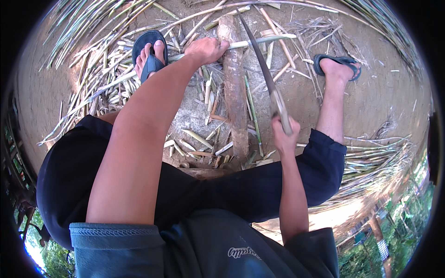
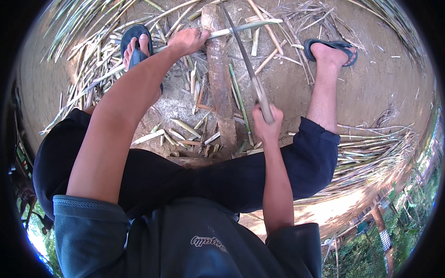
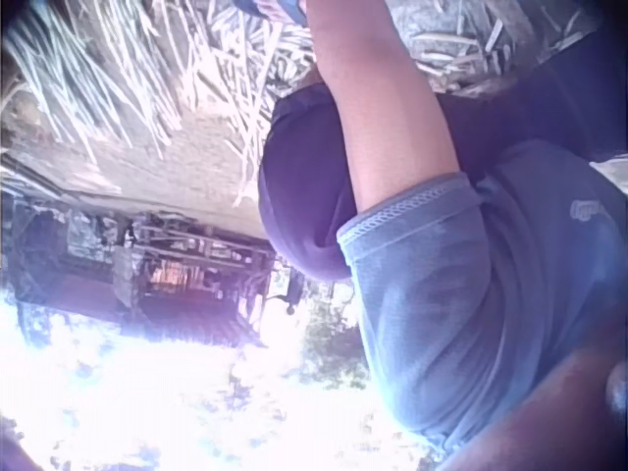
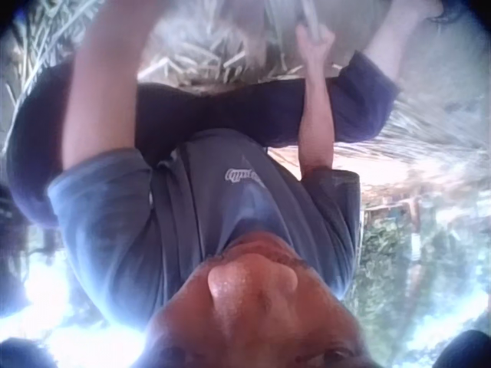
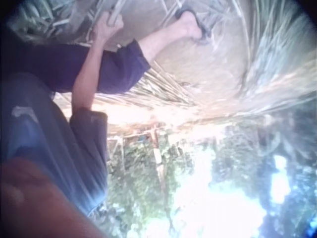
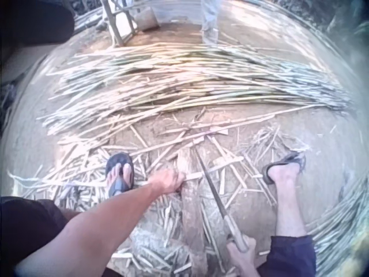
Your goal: The person sits on the ground and uses a large knife to chop long bamboo stalks into smaller pieces. They repeatedly pick up stalks, position them on a wooden block, and strike them with the knife to create uniform segments.
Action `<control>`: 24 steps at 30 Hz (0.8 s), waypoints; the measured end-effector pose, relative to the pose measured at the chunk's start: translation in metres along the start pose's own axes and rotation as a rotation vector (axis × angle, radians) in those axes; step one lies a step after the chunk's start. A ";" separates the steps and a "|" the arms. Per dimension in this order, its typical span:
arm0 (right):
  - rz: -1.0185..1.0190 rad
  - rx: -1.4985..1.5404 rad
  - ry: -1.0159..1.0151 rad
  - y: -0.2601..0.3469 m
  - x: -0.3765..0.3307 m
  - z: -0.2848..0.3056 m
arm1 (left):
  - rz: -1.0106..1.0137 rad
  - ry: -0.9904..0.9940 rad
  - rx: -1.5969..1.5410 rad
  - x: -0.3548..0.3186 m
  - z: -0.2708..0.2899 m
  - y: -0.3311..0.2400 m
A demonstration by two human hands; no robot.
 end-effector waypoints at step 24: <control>0.011 0.010 -0.097 0.014 -0.013 -0.023 | -0.156 -0.260 0.355 0.013 -0.020 0.000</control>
Point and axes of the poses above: each hand's wrist, its own x-axis towards the middle knuckle, its own z-axis out of the back of the hand, y = z × x, the point moved 4 cm from there along x, towards the middle knuckle, and after that the axes turned 11 degrees about x, right-handed, at the moved point
